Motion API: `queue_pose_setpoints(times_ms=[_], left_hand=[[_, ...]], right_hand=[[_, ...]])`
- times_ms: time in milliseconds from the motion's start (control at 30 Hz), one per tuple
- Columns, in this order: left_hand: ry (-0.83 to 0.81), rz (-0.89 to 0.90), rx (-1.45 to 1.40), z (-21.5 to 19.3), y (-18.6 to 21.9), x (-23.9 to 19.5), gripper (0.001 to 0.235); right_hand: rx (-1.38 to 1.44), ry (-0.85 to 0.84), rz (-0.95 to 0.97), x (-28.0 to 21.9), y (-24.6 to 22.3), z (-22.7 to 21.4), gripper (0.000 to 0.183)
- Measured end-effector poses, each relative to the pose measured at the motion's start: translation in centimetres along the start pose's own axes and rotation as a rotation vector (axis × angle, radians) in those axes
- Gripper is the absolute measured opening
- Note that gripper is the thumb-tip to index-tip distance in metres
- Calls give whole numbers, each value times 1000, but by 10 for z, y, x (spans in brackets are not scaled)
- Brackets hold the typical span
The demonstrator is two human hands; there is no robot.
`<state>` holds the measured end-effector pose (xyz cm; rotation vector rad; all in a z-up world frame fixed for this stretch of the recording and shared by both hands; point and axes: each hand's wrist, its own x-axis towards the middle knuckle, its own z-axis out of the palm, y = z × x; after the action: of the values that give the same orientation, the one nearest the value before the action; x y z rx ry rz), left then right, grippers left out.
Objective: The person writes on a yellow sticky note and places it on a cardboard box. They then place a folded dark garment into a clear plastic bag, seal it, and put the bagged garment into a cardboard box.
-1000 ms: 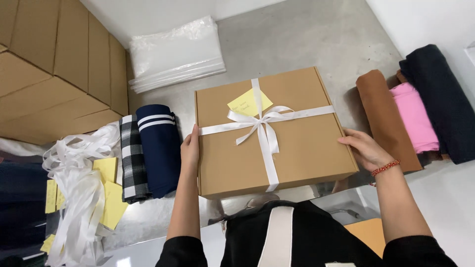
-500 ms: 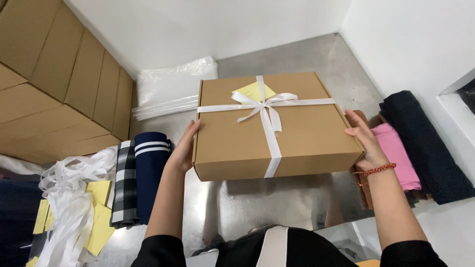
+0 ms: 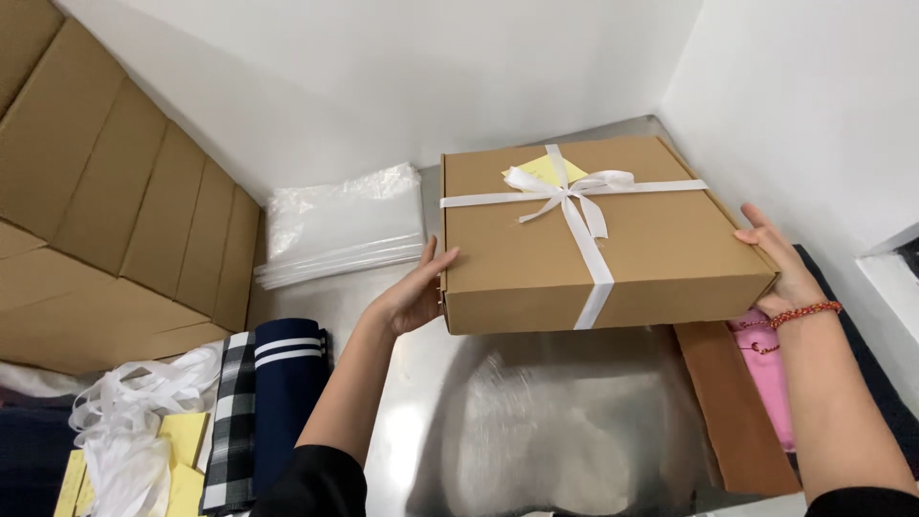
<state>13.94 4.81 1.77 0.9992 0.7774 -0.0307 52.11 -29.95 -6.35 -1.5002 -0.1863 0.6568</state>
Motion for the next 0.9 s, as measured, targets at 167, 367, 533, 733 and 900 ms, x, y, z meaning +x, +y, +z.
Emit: queue_pose_setpoints(times_ms=[167,367,533,733,900], left_hand=[[-16,-59,102,25,14,26,111],[113,-14,-22,25,9,126,53],[153,1,-2,61,18,162,56],[245,183,-115,86,5,222,98],[229,173,-64,136,27,164,97]], right_hand=[[7,-76,50,50,3,-17,79],[204,-137,87,113,14,-35,49],[332,142,-4,102,14,-12,43],[86,293,-159,56,9,45,85],[-8,103,-3,42,11,63,87]])
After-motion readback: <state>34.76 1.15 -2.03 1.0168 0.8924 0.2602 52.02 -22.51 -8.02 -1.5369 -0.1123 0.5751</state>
